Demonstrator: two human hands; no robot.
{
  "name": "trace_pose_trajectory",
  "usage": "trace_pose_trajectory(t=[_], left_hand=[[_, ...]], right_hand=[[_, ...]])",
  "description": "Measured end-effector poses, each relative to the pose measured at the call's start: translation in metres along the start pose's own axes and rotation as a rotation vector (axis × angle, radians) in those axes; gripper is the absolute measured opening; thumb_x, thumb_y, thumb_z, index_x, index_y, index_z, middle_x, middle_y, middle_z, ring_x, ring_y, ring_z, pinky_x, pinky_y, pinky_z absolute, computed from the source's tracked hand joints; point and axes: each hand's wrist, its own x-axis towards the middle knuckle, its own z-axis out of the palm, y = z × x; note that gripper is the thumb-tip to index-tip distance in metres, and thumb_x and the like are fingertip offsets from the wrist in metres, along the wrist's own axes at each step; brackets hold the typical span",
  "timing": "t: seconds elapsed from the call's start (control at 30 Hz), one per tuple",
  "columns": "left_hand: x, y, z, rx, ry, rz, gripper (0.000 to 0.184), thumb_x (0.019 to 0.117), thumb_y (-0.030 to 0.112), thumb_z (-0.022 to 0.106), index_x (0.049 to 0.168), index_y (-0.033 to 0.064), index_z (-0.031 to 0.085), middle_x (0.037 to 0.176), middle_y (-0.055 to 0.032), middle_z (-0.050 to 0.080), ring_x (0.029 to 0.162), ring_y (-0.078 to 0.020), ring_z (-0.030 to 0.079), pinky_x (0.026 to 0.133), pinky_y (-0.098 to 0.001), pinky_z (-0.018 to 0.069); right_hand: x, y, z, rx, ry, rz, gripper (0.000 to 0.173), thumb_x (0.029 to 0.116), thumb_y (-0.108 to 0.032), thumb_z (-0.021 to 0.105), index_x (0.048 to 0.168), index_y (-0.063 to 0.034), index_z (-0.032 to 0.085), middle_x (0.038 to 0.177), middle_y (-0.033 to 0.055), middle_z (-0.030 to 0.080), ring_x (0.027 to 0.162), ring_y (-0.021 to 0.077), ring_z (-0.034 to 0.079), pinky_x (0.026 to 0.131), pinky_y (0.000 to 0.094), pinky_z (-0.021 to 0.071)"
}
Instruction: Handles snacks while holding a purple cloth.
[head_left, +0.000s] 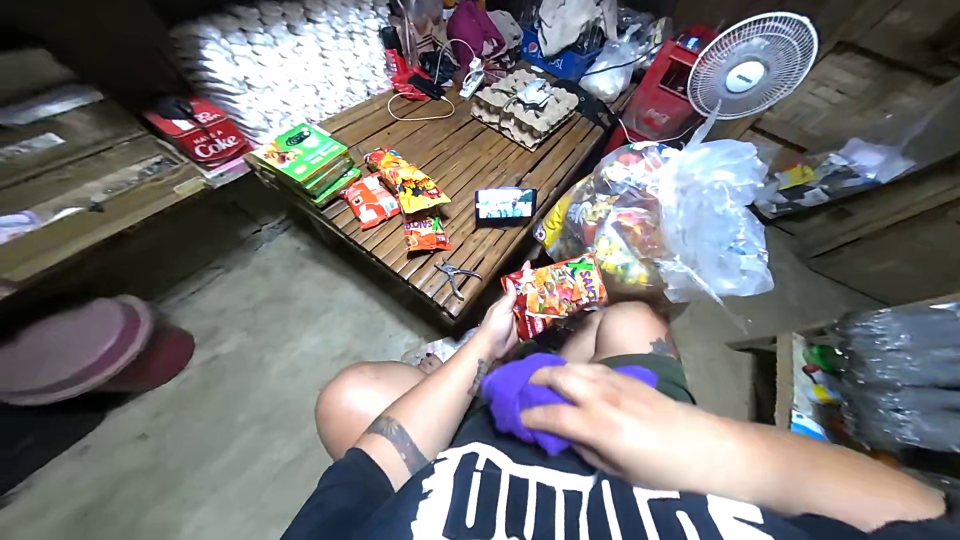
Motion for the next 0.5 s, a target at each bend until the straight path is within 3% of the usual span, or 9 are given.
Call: trace_pose_trajectory(t=[0.13, 0.2, 0.27, 0.37, 0.43, 0.47, 0.5], left_hand=[[-0.002, -0.002, 0.006, -0.026, 0.06, 0.031, 0.057, 0.1122, 0.035, 0.005, 0.157, 0.0097, 0.03, 0.126, -0.0121, 0.065, 0.112, -0.0182, 0.066, 0.098, -0.0381, 0.0549], [-0.002, 0.0, 0.019, -0.03, 0.239, 0.006, 0.057, 0.1127, 0.038, 0.009, 0.143, 0.0053, 0.046, 0.115, -0.0121, 0.068, 0.103, -0.0173, 0.068, 0.09, -0.0374, 0.0566], [0.002, 0.0, 0.017, -0.005, 0.338, -0.029, 0.057, 0.1131, 0.039, 0.016, 0.139, 0.0019, 0.05, 0.116, -0.0133, 0.067, 0.104, -0.0173, 0.066, 0.09, -0.0379, 0.0554], [0.0, 0.001, 0.014, 0.005, 0.218, 0.016, 0.056, 0.113, 0.034, 0.01, 0.14, 0.0039, 0.048, 0.113, -0.0082, 0.069, 0.102, -0.0107, 0.067, 0.091, -0.0308, 0.056], [0.0, -0.002, 0.003, 0.12, 0.154, -0.027, 0.053, 0.1128, 0.033, 0.009, 0.138, 0.0075, 0.048, 0.11, -0.0016, 0.067, 0.099, -0.0043, 0.064, 0.088, -0.0252, 0.0544], [-0.004, -0.003, 0.002, 0.161, 0.18, -0.035, 0.047, 0.1131, 0.029, 0.014, 0.129, 0.0065, 0.052, 0.104, -0.0032, 0.067, 0.095, -0.0085, 0.064, 0.084, -0.0297, 0.0551], [-0.007, -0.002, 0.005, 0.175, 0.16, -0.033, 0.044, 0.1119, 0.023, 0.016, 0.127, 0.0046, 0.053, 0.107, -0.0059, 0.067, 0.098, -0.0127, 0.065, 0.086, -0.0342, 0.0558]], right_hand=[[-0.003, 0.005, 0.035, -0.015, 0.234, -0.006, 0.03, 0.0976, -0.009, 0.056, 0.123, -0.0222, 0.065, 0.129, 0.0131, 0.062, 0.118, 0.0286, 0.062, 0.097, 0.0431, 0.0538], [-0.008, 0.015, 0.051, -0.091, 0.325, 0.015, 0.029, 0.0972, -0.008, 0.056, 0.12, -0.0237, 0.065, 0.127, 0.0122, 0.063, 0.118, 0.0281, 0.062, 0.097, 0.0429, 0.0533], [-0.014, 0.018, 0.061, -0.143, 0.375, 0.03, 0.029, 0.0972, -0.009, 0.055, 0.119, -0.0264, 0.064, 0.127, 0.0096, 0.062, 0.119, 0.026, 0.06, 0.099, 0.0406, 0.0516], [-0.02, 0.03, 0.065, -0.212, 0.458, 0.057, 0.027, 0.0981, -0.012, 0.054, 0.118, -0.0277, 0.062, 0.127, 0.0083, 0.06, 0.12, 0.0248, 0.058, 0.099, 0.0386, 0.0505], [-0.022, 0.05, 0.066, -0.232, 0.5, 0.113, 0.026, 0.0965, -0.015, 0.056, 0.119, -0.0256, 0.063, 0.127, 0.0119, 0.063, 0.12, 0.0284, 0.06, 0.099, 0.0431, 0.0518], [-0.023, 0.062, 0.065, -0.235, 0.51, 0.165, 0.027, 0.0951, -0.015, 0.057, 0.12, -0.0231, 0.065, 0.128, 0.0153, 0.063, 0.122, 0.0323, 0.061, 0.101, 0.0478, 0.0517], [-0.022, 0.075, 0.064, -0.242, 0.512, 0.228, 0.03, 0.0928, -0.015, 0.058, 0.122, -0.0198, 0.066, 0.13, 0.0195, 0.063, 0.123, 0.0377, 0.06, 0.1, 0.0539, 0.0512]])
